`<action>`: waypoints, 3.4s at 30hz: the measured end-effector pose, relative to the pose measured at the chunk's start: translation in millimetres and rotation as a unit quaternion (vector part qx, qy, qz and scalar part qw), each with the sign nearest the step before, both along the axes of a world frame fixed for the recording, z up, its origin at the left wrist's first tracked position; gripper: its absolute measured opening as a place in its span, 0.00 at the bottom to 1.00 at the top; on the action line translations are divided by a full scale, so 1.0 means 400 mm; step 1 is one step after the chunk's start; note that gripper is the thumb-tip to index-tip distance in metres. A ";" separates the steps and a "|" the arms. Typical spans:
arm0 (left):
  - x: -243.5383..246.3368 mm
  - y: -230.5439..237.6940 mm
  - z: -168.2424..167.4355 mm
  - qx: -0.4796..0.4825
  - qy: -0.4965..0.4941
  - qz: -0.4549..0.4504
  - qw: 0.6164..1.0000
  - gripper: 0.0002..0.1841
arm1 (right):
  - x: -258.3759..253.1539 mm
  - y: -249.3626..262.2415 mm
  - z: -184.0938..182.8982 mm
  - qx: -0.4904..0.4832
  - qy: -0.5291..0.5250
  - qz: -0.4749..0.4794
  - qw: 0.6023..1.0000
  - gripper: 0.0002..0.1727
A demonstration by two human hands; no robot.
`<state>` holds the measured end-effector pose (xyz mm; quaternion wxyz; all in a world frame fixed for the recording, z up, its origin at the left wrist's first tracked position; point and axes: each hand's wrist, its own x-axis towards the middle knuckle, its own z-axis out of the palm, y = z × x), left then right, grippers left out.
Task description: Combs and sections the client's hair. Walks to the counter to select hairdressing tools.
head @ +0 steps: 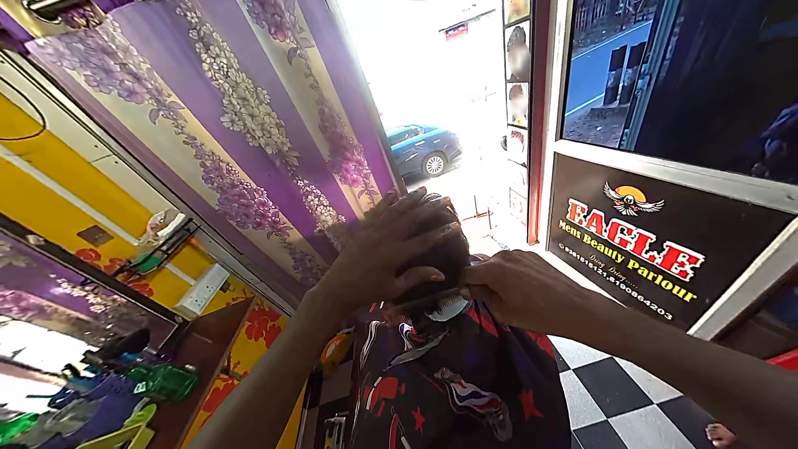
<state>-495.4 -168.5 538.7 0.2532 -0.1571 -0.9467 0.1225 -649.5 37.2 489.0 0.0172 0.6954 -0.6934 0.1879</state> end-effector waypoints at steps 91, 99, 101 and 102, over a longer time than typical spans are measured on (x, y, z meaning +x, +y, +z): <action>-0.028 0.061 0.118 0.134 -0.069 0.080 0.985 0.44 | -0.141 -0.176 0.008 -0.152 -0.117 -0.119 0.974 0.12; -0.085 -0.019 0.129 0.329 -0.194 0.189 0.905 0.35 | -0.239 -0.248 -0.127 0.078 -0.279 -0.058 0.955 0.14; -0.091 -0.031 0.141 0.383 -0.214 0.211 0.873 0.37 | -0.254 -0.229 -0.162 0.014 -0.310 -0.112 0.944 0.14; -0.092 -0.043 0.138 0.406 -0.227 0.202 0.862 0.39 | -0.256 -0.218 -0.170 -0.038 -0.325 -0.121 0.937 0.14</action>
